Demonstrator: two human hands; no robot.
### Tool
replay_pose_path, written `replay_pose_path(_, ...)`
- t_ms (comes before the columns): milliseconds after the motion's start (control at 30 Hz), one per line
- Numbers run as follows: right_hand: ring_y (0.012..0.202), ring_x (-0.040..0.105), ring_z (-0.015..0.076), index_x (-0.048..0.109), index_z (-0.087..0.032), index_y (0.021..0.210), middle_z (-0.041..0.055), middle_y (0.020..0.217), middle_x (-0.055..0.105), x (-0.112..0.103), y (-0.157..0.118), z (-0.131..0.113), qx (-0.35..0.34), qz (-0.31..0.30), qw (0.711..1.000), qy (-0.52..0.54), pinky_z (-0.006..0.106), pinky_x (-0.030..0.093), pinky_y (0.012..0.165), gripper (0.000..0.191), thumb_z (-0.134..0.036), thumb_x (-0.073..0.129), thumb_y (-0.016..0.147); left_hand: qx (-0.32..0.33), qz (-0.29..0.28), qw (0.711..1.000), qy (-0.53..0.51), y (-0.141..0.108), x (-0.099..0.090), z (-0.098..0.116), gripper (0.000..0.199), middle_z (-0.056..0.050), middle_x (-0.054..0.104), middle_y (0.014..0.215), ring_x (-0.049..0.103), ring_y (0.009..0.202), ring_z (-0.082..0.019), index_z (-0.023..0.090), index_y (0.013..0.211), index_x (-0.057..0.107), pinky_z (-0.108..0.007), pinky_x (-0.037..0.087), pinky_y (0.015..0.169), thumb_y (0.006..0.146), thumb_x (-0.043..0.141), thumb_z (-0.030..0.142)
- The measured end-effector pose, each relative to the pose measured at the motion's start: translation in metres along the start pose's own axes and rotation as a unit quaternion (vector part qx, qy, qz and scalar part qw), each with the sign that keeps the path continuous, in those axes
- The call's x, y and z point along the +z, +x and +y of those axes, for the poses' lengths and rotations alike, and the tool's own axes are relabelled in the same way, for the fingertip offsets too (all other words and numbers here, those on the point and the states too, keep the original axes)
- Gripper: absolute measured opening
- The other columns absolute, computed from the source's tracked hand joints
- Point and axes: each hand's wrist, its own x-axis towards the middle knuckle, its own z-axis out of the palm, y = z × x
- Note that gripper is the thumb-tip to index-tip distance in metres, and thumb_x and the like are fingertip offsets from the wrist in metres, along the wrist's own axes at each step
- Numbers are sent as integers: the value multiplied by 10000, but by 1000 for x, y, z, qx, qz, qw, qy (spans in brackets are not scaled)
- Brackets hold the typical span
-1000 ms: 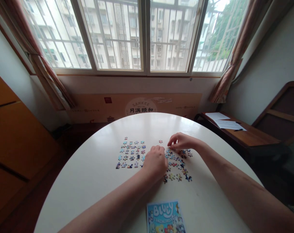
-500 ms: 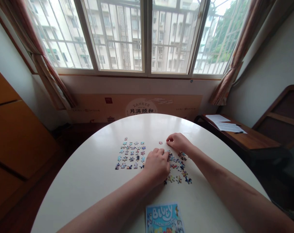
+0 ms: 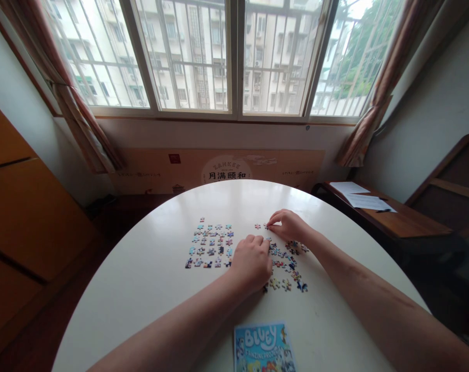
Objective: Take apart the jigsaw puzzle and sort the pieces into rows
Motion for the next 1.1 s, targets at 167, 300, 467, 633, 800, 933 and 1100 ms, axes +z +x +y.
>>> replay_pose_path(167,853,682,202,803,-273,823,19,912,770,7,3,-4,18,3,1000,-20,308,509,817,127,-285,677,815,-7,-17,1000,2,0,-3,2,260,-112,629,1132,511,1073,-278,190,1074,612,-419,431,950,866,466,246)
replay_pose_path(300,835,686,193,804,-269,828,19,916,772,6,2,-3,17,-2,1000,-15,291,512,803,130,-282,675,816,-2,-4,1000,6,0,-2,1,243,-108,635,1101,519,1045,-274,189,1045,618,-415,440,936,857,475,243)
replay_pose_path(467,836,684,194,805,-265,827,22,915,773,7,1,-4,17,2,1000,-16,290,511,804,131,-283,675,816,3,10,1000,5,0,1,0,246,-113,636,1084,526,1026,-277,175,1038,620,-417,447,921,844,480,232)
replay_pose_path(633,849,679,206,800,-278,812,14,906,773,-1,0,-5,20,9,1000,-20,316,505,818,108,-272,692,806,-4,11,1000,-17,1,1,-1,268,-123,641,1079,536,1040,-272,157,1058,615,-399,451,941,840,468,203)
replay_pose_path(800,752,662,171,800,-242,836,32,871,763,-21,-1,-9,12,-40,996,75,271,499,704,132,-312,689,821,-40,16,999,-33,4,0,-3,235,-123,656,1019,574,979,-253,134,968,645,-353,492,869,842,450,170)
replay_pose_path(933,700,640,146,798,-216,818,14,785,745,-27,0,-18,-11,-152,981,122,232,469,639,118,-283,717,766,-34,10,999,-28,4,-1,-3,227,-120,664,999,579,985,-250,133,945,659,-349,496,873,850,455,162)
replay_pose_path(1100,676,624,139,803,-218,828,6,767,745,-28,2,-16,-16,-181,980,83,232,445,638,129,-230,709,740,-30,3,999,-24,4,-1,-3,207,-112,660,1030,570,1013,-253,141,945,659,-361,501,881,836,485,167)
